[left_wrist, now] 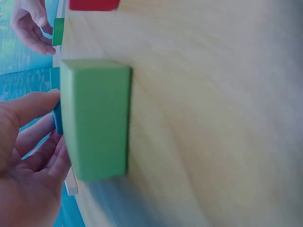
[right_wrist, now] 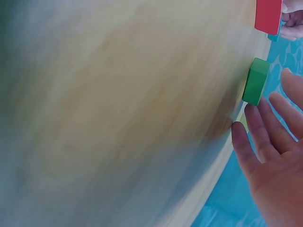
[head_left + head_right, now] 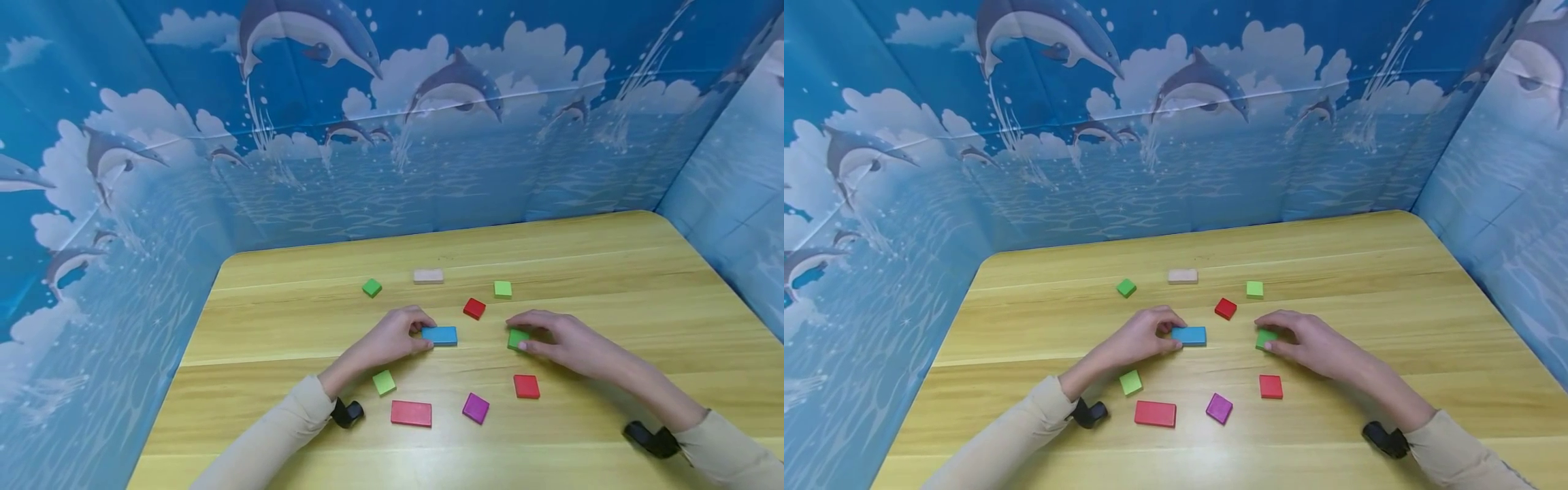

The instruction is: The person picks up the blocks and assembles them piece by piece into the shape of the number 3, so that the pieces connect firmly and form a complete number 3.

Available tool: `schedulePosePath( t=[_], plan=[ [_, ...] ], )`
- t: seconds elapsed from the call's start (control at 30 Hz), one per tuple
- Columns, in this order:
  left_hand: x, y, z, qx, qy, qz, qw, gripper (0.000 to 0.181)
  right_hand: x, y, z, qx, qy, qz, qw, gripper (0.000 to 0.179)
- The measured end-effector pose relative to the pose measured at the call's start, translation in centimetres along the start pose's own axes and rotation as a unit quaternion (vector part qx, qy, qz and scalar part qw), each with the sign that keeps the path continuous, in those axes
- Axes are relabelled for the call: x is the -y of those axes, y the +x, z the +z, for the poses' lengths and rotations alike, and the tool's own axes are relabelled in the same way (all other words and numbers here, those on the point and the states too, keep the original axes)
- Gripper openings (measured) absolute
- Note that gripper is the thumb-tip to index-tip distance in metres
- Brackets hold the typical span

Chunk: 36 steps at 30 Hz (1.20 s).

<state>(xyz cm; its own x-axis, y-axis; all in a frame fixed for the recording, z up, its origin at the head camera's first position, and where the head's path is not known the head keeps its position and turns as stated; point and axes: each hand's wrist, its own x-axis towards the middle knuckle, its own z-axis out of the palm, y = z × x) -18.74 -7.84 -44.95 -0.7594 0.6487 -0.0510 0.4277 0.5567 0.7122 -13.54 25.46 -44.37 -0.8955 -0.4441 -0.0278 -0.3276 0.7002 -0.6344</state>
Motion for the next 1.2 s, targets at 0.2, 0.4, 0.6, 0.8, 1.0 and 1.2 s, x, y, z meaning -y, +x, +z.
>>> schedulePosePath(
  t=[0.2,0.4,0.6,0.8,1.0,1.2],
  plan=[
    [0.6,-0.3,-0.1,-0.006,0.004,-0.008,0.9999,0.029,-0.1,-0.1,-0.1,0.001,-0.016,0.003,0.9999,0.039],
    [0.9,-0.3,-0.1,-0.009,-0.001,-0.015,0.9998,0.03,-0.2,-0.2,-0.4,0.004,-0.024,0.007,0.9997,0.039],
    [1.0,-0.2,-0.1,-0.008,-0.021,-0.02,0.9995,0.03,-0.1,-0.1,-0.6,0.016,-0.032,0.014,0.9993,0.043],
    [1.1,-0.2,-0.3,-0.006,-0.037,-0.032,0.9988,0.029,-0.1,0.2,-0.6,0.021,-0.038,0.013,0.999,0.042],
    [1.4,0.0,-0.3,-0.004,-0.04,-0.032,0.9987,0.028,0.0,0.5,-0.6,0.022,-0.048,0.01,0.9986,0.04],
    [1.5,0.3,-0.4,0.002,-0.041,-0.031,0.9987,0.028,0.2,0.8,-0.5,0.019,-0.051,0.002,0.9985,0.039]
  ],
)
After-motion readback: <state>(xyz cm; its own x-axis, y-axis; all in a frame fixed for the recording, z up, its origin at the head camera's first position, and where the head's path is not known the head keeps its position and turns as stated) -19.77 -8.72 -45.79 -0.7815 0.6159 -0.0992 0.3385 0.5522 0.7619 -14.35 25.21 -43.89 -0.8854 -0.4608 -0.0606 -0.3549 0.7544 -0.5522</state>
